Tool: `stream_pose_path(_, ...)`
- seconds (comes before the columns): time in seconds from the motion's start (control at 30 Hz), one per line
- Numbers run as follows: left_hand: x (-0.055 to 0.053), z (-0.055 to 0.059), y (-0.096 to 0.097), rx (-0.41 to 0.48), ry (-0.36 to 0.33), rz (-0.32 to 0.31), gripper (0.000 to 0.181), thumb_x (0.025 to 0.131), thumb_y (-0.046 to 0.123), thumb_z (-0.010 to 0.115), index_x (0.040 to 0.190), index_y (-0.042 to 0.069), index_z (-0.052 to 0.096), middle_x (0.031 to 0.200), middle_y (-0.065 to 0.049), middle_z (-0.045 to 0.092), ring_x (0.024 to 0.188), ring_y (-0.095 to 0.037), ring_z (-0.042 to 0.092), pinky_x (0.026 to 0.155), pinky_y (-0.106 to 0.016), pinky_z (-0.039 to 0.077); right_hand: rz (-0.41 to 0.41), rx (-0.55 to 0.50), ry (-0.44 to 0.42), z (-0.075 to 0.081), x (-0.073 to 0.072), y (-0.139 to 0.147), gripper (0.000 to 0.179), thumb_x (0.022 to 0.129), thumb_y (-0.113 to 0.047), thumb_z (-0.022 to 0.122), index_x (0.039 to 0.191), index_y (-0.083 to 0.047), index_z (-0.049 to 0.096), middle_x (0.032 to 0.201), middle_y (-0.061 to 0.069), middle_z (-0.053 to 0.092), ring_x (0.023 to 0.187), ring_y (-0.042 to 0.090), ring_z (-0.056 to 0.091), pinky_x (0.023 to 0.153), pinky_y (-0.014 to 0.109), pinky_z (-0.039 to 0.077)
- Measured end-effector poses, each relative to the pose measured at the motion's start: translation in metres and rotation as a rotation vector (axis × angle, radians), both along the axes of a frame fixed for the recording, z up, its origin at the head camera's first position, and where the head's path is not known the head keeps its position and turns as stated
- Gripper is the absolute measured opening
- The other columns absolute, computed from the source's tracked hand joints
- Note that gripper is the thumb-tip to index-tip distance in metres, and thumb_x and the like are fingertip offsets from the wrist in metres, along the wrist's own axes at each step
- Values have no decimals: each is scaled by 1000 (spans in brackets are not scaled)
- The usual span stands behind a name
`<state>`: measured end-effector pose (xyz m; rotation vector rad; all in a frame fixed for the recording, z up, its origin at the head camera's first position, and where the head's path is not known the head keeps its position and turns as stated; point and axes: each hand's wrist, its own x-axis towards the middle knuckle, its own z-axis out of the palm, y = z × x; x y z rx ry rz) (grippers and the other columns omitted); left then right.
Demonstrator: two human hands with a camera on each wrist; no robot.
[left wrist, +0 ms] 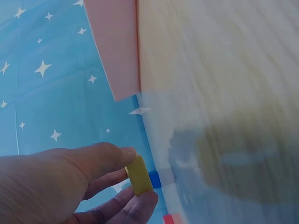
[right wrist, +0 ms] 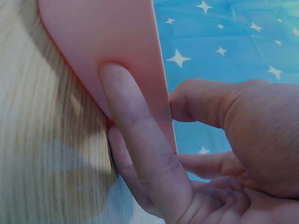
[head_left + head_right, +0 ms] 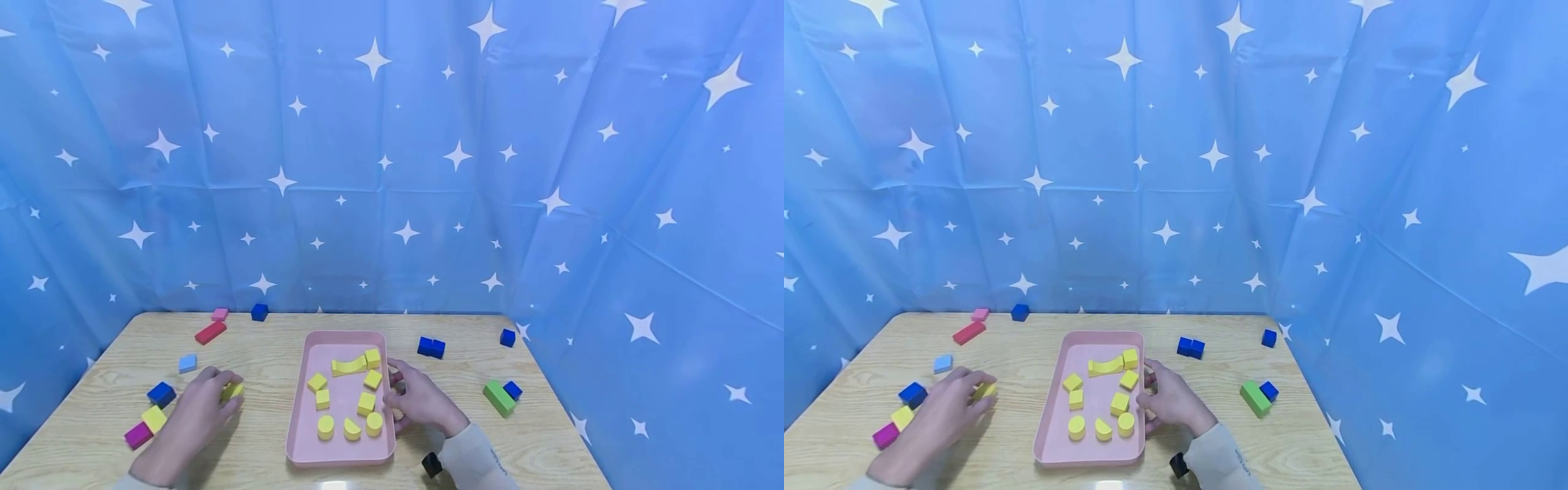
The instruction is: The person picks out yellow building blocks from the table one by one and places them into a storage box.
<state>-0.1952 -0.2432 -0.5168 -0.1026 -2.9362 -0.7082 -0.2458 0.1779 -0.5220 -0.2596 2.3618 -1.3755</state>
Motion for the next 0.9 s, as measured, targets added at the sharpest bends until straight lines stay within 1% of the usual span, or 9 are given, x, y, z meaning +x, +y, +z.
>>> stream_pose_path(0.13, 0, 4, 9, 19, 22, -3, 34, 97, 9, 90, 128, -3, 82, 120, -26, 76, 95, -25, 71, 82, -49, 73, 4, 0, 3, 0, 0, 0, 82, 107, -8, 77, 181, -12, 40, 147, 20, 66, 105, 25, 80, 66, 43, 75)
stream_pose_path(0.33, -1, 12, 24, 32, -3, -13, 34, 99, 10, 90, 130, -1, 82, 122, -23, 76, 97, -24, 72, 87, -51, 74, 5, 2, 5, 1, 1, 0, 83, 108, -8, 76, 181, -12, 39, 147, 21, 66, 105, 25, 80, 66, 43, 75)
stream_pose_path(0.53, -1, 17, 41, 45, -10, -24, 33, 99, 10, 91, 131, 2, 83, 124, -20, 75, 96, -20, 70, 87, -48, 75, 5, 6, 4, 1, 0, 0, 82, 108, -8, 76, 181, -12, 39, 147, 21, 66, 104, 25, 79, 66, 43, 75)
stream_pose_path(0.77, 3, 23, 60, 50, 23, -46, 33, 99, 11, 92, 130, 5, 83, 124, -15, 75, 97, -18, 74, 85, -42, 75, 4, 6, -3, 1, 0, 0, 82, 107, -8, 77, 181, -13, 40, 147, 20, 66, 105, 25, 79, 66, 43, 75)
stream_pose_path(0.9, 5, 26, 70, 54, 6, -51, 33, 100, 13, 92, 131, 8, 84, 125, -14, 75, 98, -17, 73, 87, -42, 75, 6, 5, -6, 1, -1, 0, 82, 108, -8, 77, 181, -12, 39, 147, 20, 66, 105, 25, 79, 66, 43, 75)
